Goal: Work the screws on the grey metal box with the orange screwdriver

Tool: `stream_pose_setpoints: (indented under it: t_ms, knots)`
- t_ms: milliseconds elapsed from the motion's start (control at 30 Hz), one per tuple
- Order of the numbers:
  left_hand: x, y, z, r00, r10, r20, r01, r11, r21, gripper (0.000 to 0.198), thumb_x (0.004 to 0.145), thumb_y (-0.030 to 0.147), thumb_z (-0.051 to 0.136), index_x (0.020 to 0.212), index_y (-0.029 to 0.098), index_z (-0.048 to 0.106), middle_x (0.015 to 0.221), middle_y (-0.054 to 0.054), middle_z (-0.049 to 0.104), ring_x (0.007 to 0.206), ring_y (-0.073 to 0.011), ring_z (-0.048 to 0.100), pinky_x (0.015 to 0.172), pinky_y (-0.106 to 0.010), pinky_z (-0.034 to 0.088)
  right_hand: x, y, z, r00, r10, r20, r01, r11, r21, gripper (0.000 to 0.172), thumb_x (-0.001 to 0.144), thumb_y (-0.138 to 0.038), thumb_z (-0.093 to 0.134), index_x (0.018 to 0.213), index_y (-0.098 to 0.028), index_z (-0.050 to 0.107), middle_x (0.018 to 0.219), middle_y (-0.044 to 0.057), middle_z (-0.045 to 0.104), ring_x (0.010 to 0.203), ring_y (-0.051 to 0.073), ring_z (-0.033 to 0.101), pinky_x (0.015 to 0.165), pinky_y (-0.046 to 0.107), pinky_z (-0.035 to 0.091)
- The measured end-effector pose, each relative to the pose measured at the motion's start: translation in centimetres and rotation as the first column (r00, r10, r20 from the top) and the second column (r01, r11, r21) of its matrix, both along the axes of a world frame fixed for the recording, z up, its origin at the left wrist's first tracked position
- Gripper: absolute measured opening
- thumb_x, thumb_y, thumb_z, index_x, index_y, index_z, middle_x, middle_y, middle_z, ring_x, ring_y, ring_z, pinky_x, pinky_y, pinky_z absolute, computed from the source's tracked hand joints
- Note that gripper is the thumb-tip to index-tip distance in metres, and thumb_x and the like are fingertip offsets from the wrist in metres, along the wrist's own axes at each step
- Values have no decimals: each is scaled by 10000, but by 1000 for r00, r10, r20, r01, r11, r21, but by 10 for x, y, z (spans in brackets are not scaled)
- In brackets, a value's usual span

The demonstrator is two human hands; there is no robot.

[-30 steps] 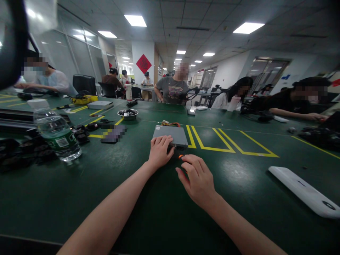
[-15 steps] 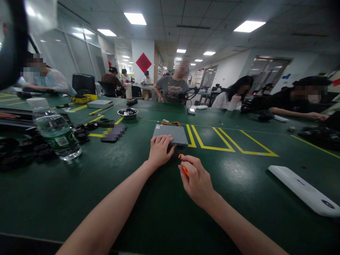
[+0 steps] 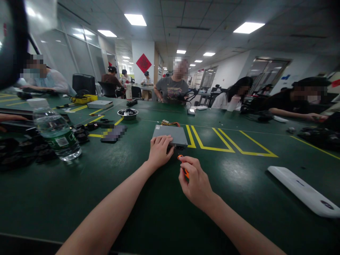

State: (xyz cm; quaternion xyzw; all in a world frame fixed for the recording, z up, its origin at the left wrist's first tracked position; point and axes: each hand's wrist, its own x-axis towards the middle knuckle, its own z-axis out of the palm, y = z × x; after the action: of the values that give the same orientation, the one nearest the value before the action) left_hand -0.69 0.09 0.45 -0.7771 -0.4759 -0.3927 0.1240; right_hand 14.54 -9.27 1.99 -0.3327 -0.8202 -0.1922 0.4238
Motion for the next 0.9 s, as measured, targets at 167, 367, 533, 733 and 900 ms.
stream_pose_setpoints:
  t_ms: [167,367,533,733,900]
  knots:
    - [0,-1,0,1000,3,-13,-3,1000,-6,279,805,302,510,1077,242,512,1197,-22,569,1111,-221,454,938,-404,273,-2,1,0,1000,-29,8,29,998,48,202,792,-119,511,968,-173,429,978,101,539,943,193,535,766,364,524]
    - [0,-1,1,1000,-1,-5,0,1000,-10,272,806,302,511,1071,238,518,1204,-21,566,1114,-218,452,937,-402,275,0,1,-6,999,17,-32,-17,1000,7,274,797,-57,435,1033,-185,382,1112,129,452,1019,183,518,660,291,547]
    - [0,-1,1,1000,-4,-2,4,1000,-17,276,807,293,509,1078,242,520,1200,-27,569,1116,-222,451,935,-406,278,1,1,-1,999,-15,-40,15,1000,19,260,800,-136,493,1035,-180,390,1030,114,492,963,195,529,718,351,541]
    - [1,0,1,1000,-5,7,5,1000,-25,279,802,288,514,1078,250,521,1203,-25,565,1113,-226,450,933,-410,278,-2,-1,-2,998,7,58,-7,1000,4,244,797,-50,415,1008,-169,404,989,107,513,918,168,538,699,295,531]
    - [0,0,2,1000,-4,2,4,1000,-25,276,800,295,515,1071,245,521,1201,-24,566,1110,-225,450,932,-408,278,-1,-3,0,999,-42,24,42,999,-1,213,810,-145,454,1017,-173,411,1022,116,507,920,186,536,687,320,522]
